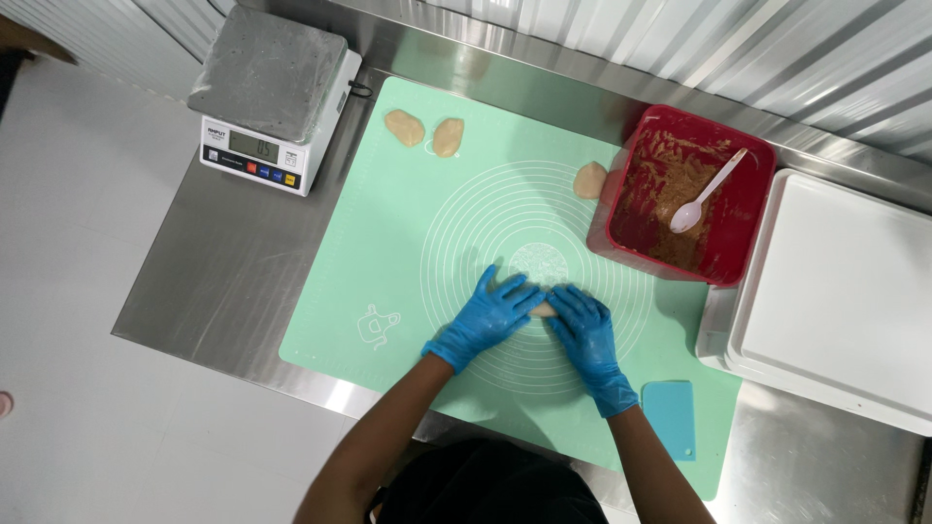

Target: The person takes portions of dough from a container and rolls them into oblong shapes on a silicone mat using their hands. They place some rolls into a tray of crumbs, then take more dough from a large container and knead it into a large ball.

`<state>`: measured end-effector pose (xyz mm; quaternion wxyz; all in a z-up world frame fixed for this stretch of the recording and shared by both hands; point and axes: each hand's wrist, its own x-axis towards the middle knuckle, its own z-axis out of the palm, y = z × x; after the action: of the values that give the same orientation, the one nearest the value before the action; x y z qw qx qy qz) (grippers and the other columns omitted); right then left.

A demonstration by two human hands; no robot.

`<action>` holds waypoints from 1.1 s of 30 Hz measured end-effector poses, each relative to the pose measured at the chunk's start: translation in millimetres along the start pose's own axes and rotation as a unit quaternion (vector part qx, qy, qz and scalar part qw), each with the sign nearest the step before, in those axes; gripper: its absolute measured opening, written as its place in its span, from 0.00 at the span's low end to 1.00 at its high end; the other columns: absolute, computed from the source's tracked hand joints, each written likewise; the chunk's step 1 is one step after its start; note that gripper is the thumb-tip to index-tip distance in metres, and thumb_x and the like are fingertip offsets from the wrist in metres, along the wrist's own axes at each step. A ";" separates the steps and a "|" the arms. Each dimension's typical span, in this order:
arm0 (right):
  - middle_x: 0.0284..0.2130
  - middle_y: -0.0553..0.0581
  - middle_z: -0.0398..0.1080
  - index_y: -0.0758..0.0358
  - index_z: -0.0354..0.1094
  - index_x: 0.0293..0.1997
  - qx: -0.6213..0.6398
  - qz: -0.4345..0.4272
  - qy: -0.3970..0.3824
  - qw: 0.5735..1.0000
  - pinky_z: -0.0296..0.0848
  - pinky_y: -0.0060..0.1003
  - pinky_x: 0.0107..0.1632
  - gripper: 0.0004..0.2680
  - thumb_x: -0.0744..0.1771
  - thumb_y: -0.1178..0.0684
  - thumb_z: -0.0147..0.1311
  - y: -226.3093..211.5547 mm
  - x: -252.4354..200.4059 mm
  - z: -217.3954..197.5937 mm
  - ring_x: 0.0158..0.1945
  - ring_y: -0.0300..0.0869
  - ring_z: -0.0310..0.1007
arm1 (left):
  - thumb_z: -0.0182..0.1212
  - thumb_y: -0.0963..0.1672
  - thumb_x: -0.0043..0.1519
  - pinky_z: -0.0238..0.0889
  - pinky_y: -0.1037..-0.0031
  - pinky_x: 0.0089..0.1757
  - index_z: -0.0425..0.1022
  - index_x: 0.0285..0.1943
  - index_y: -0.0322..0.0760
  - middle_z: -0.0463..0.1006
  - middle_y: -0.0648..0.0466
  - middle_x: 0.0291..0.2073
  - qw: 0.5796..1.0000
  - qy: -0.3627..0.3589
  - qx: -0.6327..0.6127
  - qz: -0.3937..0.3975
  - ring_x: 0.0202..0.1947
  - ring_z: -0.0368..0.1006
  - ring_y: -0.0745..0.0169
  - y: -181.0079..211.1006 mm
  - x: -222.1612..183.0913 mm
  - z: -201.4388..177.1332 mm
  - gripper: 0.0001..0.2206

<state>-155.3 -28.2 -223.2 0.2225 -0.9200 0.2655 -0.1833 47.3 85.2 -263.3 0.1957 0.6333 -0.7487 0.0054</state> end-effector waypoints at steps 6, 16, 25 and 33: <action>0.51 0.54 0.77 0.57 0.75 0.56 0.344 0.303 0.013 0.889 0.71 0.36 0.60 0.10 0.69 0.54 0.55 -4.2 23.1 -4.6 0.53 0.42 0.75 | 0.53 0.47 0.72 0.54 0.59 0.69 0.68 0.74 0.44 0.80 0.50 0.51 0.921 -0.042 -0.341 -0.184 0.55 0.77 0.58 -2.8 25.8 -15.3 0.21; 0.41 0.54 0.75 0.66 0.75 0.50 0.517 0.318 0.055 0.793 0.70 0.34 0.54 0.08 0.67 0.59 0.58 -13.2 -7.6 -31.7 0.46 0.39 0.73 | 0.61 0.48 0.65 0.66 0.73 0.55 0.77 0.60 0.38 0.80 0.53 0.50 0.603 -0.019 -0.697 -0.388 0.52 0.74 0.64 67.1 43.9 -106.4 0.17; 0.35 0.55 0.72 0.67 0.73 0.45 0.541 0.375 0.167 0.734 0.70 0.34 0.48 0.06 0.68 0.56 0.56 -75.2 -15.8 -55.0 0.39 0.39 0.69 | 0.64 0.43 0.64 0.69 0.75 0.54 0.79 0.57 0.35 0.81 0.54 0.49 0.628 0.059 -0.692 -0.351 0.50 0.75 0.66 97.8 37.6 -125.5 0.14; 0.39 0.58 0.74 0.71 0.74 0.46 0.524 0.375 0.183 0.742 0.73 0.35 0.48 0.07 0.69 0.56 0.55 -95.2 -22.8 -64.9 0.41 0.42 0.71 | 0.64 0.43 0.63 0.70 0.75 0.53 0.80 0.55 0.35 0.81 0.55 0.48 0.648 0.090 -0.686 -0.319 0.50 0.75 0.67 112.5 23.8 -144.7 0.13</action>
<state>-164.1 36.8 -125.9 0.6673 -0.4333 0.4868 -0.3604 -21.1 122.0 -95.6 0.6299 0.5146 -0.2698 -0.5154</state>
